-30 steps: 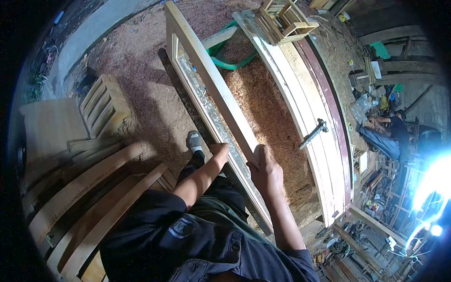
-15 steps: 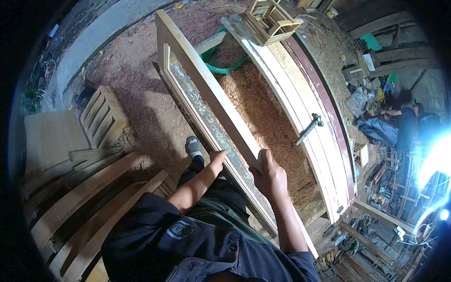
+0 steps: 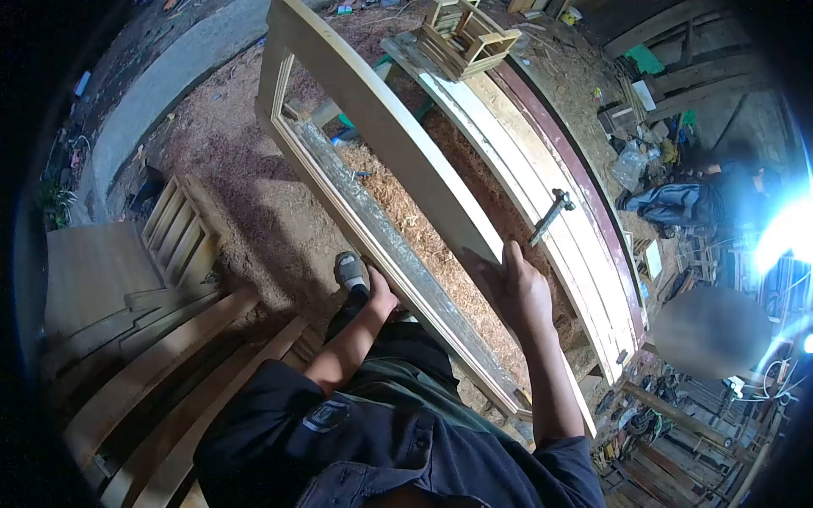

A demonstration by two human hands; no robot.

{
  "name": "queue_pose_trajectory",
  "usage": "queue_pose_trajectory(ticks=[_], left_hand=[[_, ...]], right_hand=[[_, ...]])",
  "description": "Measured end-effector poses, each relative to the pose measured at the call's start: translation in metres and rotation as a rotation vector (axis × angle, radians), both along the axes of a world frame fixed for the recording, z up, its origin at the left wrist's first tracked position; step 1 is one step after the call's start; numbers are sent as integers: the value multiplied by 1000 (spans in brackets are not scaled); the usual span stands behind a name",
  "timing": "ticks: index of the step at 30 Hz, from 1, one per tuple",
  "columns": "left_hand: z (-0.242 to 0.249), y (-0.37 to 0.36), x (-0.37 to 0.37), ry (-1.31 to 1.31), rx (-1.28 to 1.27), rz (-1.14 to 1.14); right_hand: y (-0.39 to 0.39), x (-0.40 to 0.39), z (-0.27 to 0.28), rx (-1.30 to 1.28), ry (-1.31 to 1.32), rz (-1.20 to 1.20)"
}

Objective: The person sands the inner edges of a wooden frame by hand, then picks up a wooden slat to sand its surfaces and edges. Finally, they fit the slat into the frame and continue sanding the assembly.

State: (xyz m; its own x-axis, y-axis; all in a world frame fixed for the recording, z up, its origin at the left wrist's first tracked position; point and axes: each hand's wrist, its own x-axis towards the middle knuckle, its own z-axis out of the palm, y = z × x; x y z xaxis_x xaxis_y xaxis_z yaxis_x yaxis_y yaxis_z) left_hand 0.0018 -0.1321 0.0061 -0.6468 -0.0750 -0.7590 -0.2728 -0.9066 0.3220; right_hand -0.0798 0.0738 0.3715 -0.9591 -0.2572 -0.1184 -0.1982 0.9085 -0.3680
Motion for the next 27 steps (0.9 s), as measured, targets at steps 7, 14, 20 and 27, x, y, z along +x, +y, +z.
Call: queue_pose_trajectory(ticks=[7,14,20,27], left_hand=[[64,-19,-22,59,16,272],[130,-29,-33,67,-101,311],[210,-22,-33,36,-225,188],[291,-17,-24,83,-230,33]], right_hand=[[-27,28,21,-49,55,1],[-29,65,79,-47,145,-58],[-13,98,130,-90,152,-188],[13,142,152,-165,297,-244]])
